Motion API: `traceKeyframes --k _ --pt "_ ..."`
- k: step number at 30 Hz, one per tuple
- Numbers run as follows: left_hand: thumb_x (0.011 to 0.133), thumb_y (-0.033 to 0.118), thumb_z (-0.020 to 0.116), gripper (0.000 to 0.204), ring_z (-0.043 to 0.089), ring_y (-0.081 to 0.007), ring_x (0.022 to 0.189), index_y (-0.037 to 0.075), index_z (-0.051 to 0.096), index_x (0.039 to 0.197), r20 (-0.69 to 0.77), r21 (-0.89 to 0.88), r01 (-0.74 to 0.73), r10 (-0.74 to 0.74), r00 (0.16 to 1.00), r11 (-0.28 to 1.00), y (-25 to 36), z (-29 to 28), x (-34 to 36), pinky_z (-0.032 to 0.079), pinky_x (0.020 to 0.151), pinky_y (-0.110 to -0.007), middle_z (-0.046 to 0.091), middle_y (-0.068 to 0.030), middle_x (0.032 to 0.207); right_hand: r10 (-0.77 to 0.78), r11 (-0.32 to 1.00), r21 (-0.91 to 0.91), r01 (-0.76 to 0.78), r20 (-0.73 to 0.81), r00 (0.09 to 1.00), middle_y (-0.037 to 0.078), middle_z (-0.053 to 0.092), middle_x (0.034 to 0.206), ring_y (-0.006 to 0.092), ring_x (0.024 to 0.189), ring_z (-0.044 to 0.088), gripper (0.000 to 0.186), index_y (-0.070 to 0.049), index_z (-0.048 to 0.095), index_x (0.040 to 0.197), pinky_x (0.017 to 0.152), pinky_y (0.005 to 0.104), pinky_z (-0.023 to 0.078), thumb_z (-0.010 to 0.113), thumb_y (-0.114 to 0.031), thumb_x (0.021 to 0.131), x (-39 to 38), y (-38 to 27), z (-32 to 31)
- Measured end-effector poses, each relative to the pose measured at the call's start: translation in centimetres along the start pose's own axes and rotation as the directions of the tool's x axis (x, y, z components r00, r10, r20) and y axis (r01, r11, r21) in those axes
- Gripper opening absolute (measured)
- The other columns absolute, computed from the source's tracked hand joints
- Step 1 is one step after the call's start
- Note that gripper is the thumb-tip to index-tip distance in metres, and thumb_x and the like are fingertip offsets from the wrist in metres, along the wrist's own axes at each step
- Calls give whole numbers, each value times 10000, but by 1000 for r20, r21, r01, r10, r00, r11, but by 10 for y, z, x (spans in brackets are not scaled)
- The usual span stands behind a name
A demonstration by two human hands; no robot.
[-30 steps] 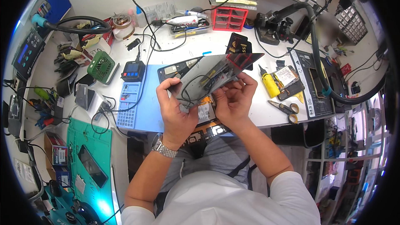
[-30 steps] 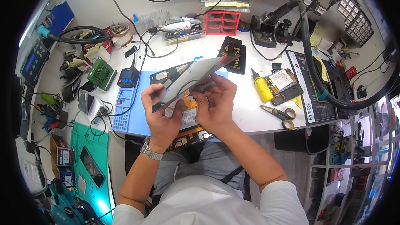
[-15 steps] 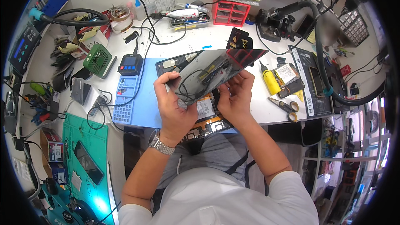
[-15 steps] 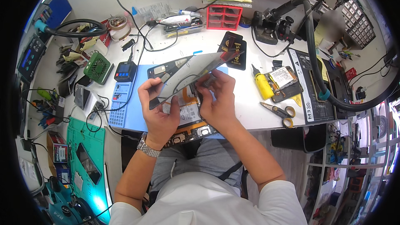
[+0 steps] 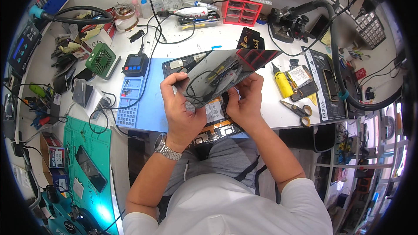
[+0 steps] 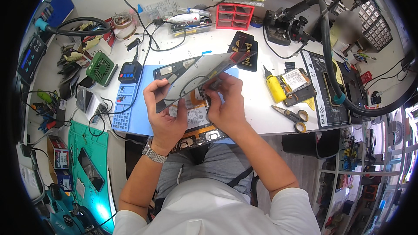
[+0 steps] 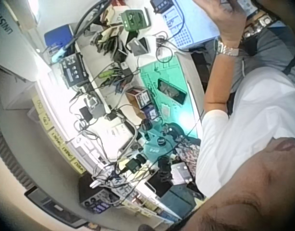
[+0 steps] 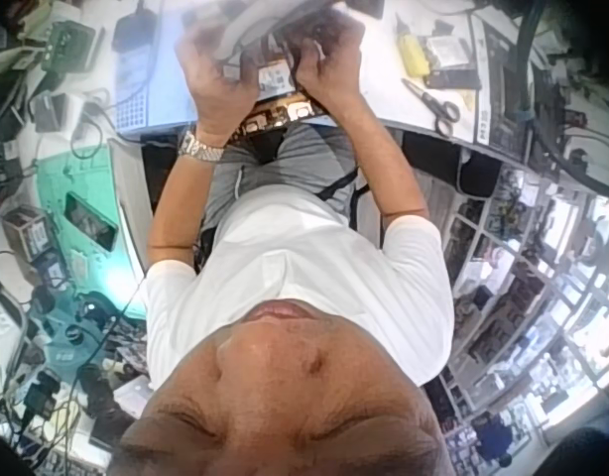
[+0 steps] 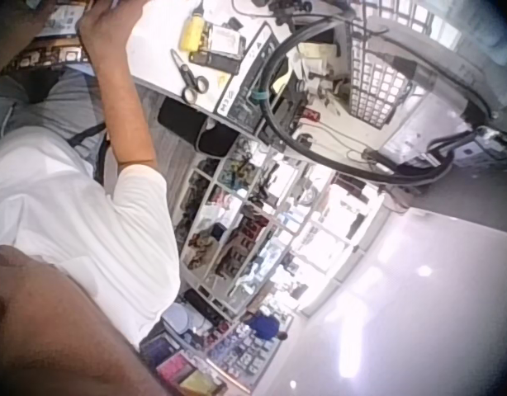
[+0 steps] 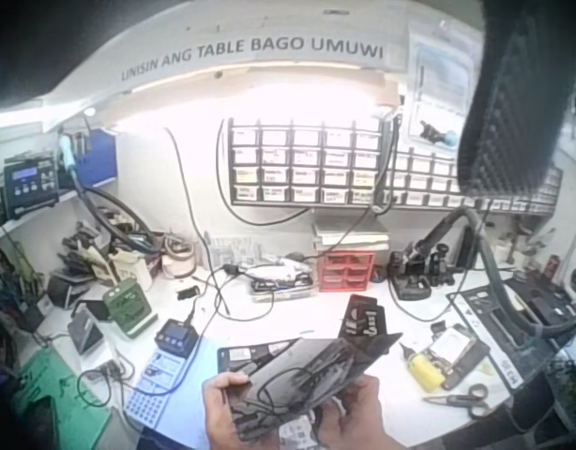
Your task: The person is repairing a tablet by connecting the screen assembly to the main body. They carefully align the ribbon cables and press the screen into place, then use a tool to apply adhesive along the edges to secure it.
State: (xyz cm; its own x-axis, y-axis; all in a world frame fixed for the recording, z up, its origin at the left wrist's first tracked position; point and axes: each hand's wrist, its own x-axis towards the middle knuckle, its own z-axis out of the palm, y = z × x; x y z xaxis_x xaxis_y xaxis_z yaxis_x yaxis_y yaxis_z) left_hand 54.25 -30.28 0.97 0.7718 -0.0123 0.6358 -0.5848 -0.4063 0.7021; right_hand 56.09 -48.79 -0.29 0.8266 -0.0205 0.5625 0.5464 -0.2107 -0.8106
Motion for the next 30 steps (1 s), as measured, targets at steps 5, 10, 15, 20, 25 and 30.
traceKeyframes --k 5,10,15,20,25,30 --pt "888 -236 660 686 566 -265 1441 -41 379 1482 -2 32 -5 5 1000 999 2 -1 1 535 1167 -342 483 -154 1445 -29 1000 8 29 -10 1000 239 674 1219 307 1133 771 497 49 338 1430 976 372 643 540 169 992 0 3 1" --pt "885 -239 659 690 571 -253 1432 -45 382 1486 -5 30 -10 10 1000 1000 1 0 1 529 1163 -342 480 -153 1445 -43 999 -16 42 -47 998 211 715 1151 302 1096 786 426 41 471 1358 925 372 642 607 144 967 1 3 2" --pt "889 -243 651 688 573 -246 1430 -47 381 1491 -2 13 -16 16 1000 1000 -2 -1 -1 513 1168 -329 473 -143 1448 -94 975 -206 87 -26 995 155 754 1027 307 1020 800 220 4 684 1119 836 379 632 734 74 916 11 -12 -9" --pt "904 -247 629 679 561 -249 1454 -39 371 1497 -7 -38 -2 2 1000 999 -7 1 -2 526 1173 -337 469 -139 1455 -166 932 -319 171 41 985 169 774 1000 331 861 795 233 -3 714 1118 769 376 624 792 26 901 27 -24 -17" --pt "900 -257 615 676 565 -260 1457 -59 372 1500 -17 -111 9 -11 1000 994 -7 3 -2 549 1180 -357 471 -146 1459 -80 976 -203 81 14 997 182 782 1041 315 889 811 233 3 709 1134 793 372 625 744 73 915 23 -20 -20" --pt "892 -262 618 657 574 -260 1444 -80 403 1486 -13 -16 -16 15 1000 1000 -8 1 -2 553 1185 -355 450 -129 1465 -54 971 -233 57 18 998 180 783 1063 288 908 814 237 18 696 1134 805 371 623 756 71 911 25 -27 -17"
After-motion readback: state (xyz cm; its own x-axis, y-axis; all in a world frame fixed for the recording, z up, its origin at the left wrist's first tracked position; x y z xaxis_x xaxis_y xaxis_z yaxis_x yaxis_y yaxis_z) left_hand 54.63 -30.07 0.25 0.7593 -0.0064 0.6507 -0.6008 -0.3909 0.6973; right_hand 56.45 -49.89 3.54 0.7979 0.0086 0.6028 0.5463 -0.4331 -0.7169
